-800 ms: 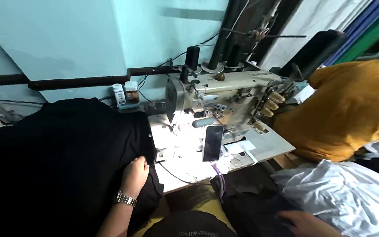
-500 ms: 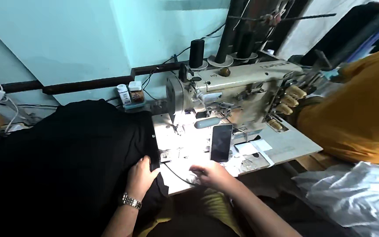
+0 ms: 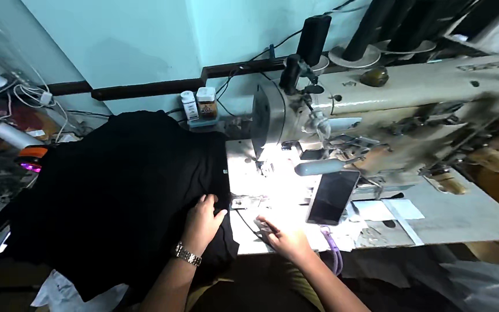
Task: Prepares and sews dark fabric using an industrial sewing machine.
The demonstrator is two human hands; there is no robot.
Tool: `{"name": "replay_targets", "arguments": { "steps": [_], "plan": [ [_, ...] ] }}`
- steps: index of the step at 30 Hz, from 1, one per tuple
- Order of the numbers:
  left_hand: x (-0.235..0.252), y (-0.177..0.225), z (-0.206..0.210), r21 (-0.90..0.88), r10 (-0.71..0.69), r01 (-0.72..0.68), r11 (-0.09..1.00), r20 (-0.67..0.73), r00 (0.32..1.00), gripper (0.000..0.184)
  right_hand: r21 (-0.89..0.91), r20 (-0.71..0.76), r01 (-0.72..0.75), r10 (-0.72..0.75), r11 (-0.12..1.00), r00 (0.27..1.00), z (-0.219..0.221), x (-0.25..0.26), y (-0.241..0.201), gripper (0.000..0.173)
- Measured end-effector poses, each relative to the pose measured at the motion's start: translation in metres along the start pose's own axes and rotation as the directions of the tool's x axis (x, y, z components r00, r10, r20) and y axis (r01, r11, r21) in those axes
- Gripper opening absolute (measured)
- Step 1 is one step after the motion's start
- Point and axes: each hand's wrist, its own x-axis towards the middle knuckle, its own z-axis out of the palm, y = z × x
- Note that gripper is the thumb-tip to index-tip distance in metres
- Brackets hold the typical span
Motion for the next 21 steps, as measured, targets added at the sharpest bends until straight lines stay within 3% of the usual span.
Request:
{"name": "replay_targets", "arguments": {
  "steps": [3, 6, 11, 13, 16, 21],
  "plan": [
    [0.002, 0.012, 0.000, 0.145, -0.043, 0.032, 0.989, 0.074, 0.996, 0.030, -0.020, -0.058, 0.060, -0.061, 0.998, 0.996, 0.004, 0.000, 0.004, 0.036],
    [0.002, 0.014, 0.003, 0.217, -0.027, 0.013, 0.976, 0.064, 0.998, 0.024, -0.029, -0.093, 0.083, -0.086, 0.996, 0.992, 0.005, -0.001, 0.005, 0.035],
    [0.000, 0.003, 0.009, 0.110, 0.047, -0.041, 0.993, -0.057, 0.997, 0.022, -0.014, -0.074, 0.071, -0.072, 0.997, 0.995, 0.006, -0.002, 0.007, 0.036],
    [0.000, 0.004, 0.008, 0.093, 0.020, -0.015, 0.996, -0.048, 0.999, 0.035, -0.013, -0.078, 0.072, -0.073, 0.997, 0.994, 0.007, -0.002, 0.008, 0.035],
    [0.000, 0.021, 0.001, 0.215, -0.091, 0.074, 0.974, 0.073, 0.993, 0.054, -0.046, -0.123, 0.100, -0.105, 0.994, 0.987, 0.009, -0.002, 0.009, 0.034],
    [0.004, 0.023, 0.001, 0.291, -0.081, 0.027, 0.956, 0.176, 0.981, 0.034, -0.050, -0.110, 0.095, -0.100, 0.994, 0.989, 0.008, -0.001, 0.008, 0.035]
  ]
}}
